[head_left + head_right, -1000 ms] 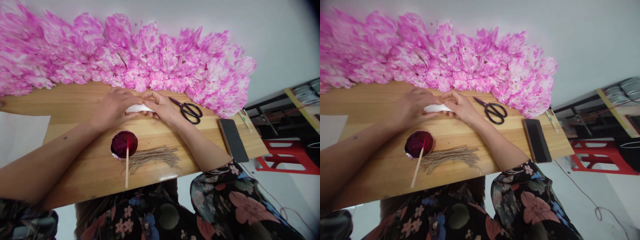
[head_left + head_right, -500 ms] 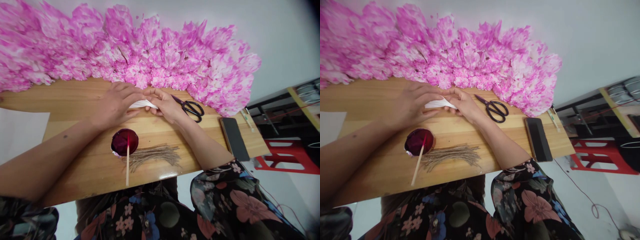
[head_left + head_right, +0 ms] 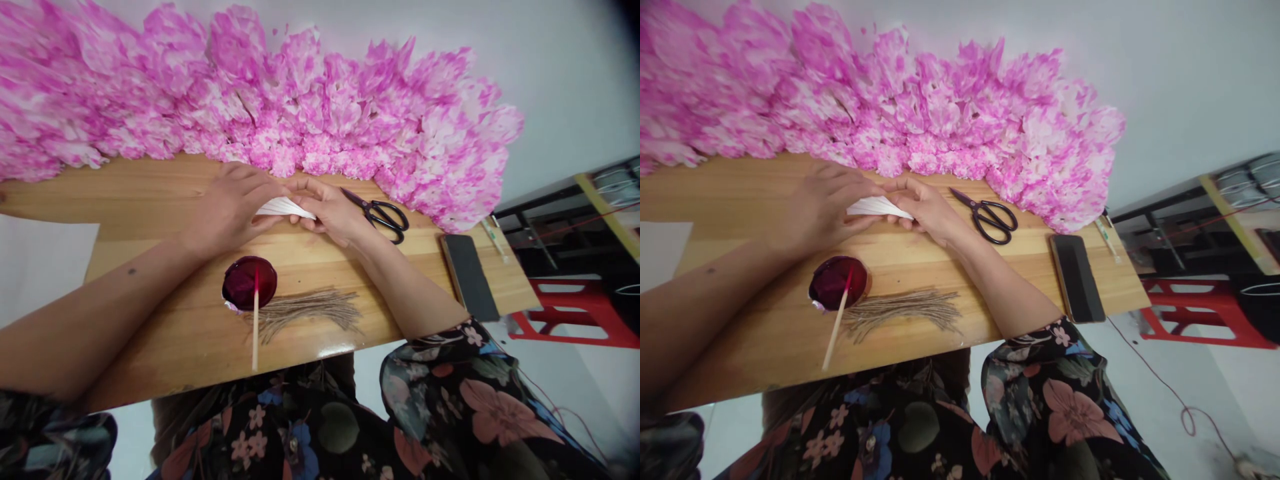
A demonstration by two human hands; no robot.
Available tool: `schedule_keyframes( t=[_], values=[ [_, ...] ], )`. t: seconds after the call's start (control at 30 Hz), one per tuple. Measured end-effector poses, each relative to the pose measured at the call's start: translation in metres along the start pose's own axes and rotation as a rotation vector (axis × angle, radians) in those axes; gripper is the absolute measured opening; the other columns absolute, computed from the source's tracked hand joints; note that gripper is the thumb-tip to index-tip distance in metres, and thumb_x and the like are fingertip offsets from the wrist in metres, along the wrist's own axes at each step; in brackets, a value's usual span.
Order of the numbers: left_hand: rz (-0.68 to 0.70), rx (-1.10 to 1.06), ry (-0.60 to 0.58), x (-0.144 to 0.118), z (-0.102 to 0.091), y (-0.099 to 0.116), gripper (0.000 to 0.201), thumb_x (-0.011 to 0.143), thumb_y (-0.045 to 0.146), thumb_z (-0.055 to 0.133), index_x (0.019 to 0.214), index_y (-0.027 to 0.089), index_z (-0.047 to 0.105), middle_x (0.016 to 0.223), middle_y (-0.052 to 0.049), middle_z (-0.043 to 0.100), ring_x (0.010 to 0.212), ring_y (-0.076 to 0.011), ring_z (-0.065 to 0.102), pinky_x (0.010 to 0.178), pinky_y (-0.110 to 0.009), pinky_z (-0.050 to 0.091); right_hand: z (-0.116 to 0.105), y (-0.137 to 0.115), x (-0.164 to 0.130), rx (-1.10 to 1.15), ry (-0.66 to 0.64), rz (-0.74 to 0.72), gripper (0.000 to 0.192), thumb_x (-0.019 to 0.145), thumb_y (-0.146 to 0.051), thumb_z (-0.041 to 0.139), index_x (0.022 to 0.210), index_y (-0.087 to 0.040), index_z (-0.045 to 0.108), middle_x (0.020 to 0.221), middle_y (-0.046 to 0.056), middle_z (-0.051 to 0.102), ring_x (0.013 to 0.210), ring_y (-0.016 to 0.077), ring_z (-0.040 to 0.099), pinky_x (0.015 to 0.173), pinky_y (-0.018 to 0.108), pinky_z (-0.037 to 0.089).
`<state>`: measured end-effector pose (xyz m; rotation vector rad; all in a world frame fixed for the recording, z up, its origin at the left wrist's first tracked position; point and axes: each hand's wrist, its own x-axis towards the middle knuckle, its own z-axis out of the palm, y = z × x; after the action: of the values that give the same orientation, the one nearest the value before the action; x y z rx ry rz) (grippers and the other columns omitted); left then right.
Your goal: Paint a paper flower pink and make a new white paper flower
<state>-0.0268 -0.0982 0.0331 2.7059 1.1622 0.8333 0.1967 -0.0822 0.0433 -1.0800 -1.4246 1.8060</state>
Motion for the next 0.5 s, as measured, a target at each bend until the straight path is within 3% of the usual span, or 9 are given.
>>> schedule_keyframes(
  t=[0.2, 0.33, 0.4, 0.5],
  values=[
    [-0.005, 0.015, -0.027, 0.000, -0.002, -0.002, 0.024, 0.103, 0.037, 0.056, 0.116, 0.028, 0.075, 0.102, -0.006, 0.077, 0.102, -0.0284, 0.068, 0.100, -0.048, 0.048, 0.000, 0.001, -0.001, -0.064, -0.037, -0.020, 0.022, 0.102, -0.028, 0.069, 0.121, -0.019, 0.062, 0.075, -0.004, 0.070, 0.051, 0.0043, 0.049, 0.041, 0.015, 0.023],
    [0.000, 0.037, -0.055, 0.000, -0.002, -0.004, 0.027, 0.103, 0.032, 0.052, 0.102, 0.023, 0.078, 0.088, -0.007, 0.076, 0.092, -0.0276, 0.067, 0.094, -0.047, 0.049, -0.006, 0.007, 0.001, -0.244, -0.009, -0.119, 0.027, 0.103, -0.039, 0.068, 0.120, -0.019, 0.065, 0.081, -0.001, 0.071, 0.060, 0.0086, 0.057, 0.047, 0.018, 0.035],
    [-0.023, 0.042, -0.062, -0.001, -0.001, -0.006, 0.028, 0.102, 0.033, 0.052, 0.101, 0.021, 0.077, 0.094, -0.009, 0.077, 0.096, -0.0285, 0.068, 0.091, -0.045, 0.050, -0.010, 0.007, 0.001, -0.403, 0.066, -0.235, 0.035, 0.102, -0.052, 0.067, 0.114, -0.020, 0.069, 0.086, 0.001, 0.071, 0.070, 0.0117, 0.062, 0.057, 0.021, 0.046],
    [-0.067, 0.037, -0.047, -0.002, 0.002, -0.010, 0.029, 0.101, 0.039, 0.054, 0.101, 0.021, 0.076, 0.104, -0.010, 0.077, 0.100, -0.0292, 0.068, 0.089, -0.044, 0.050, -0.014, 0.004, 0.000, -0.635, 0.110, -0.411, 0.046, 0.101, -0.064, 0.062, 0.116, -0.021, 0.073, 0.109, 0.006, 0.076, 0.100, 0.0203, 0.069, 0.086, 0.032, 0.056]
  ],
)
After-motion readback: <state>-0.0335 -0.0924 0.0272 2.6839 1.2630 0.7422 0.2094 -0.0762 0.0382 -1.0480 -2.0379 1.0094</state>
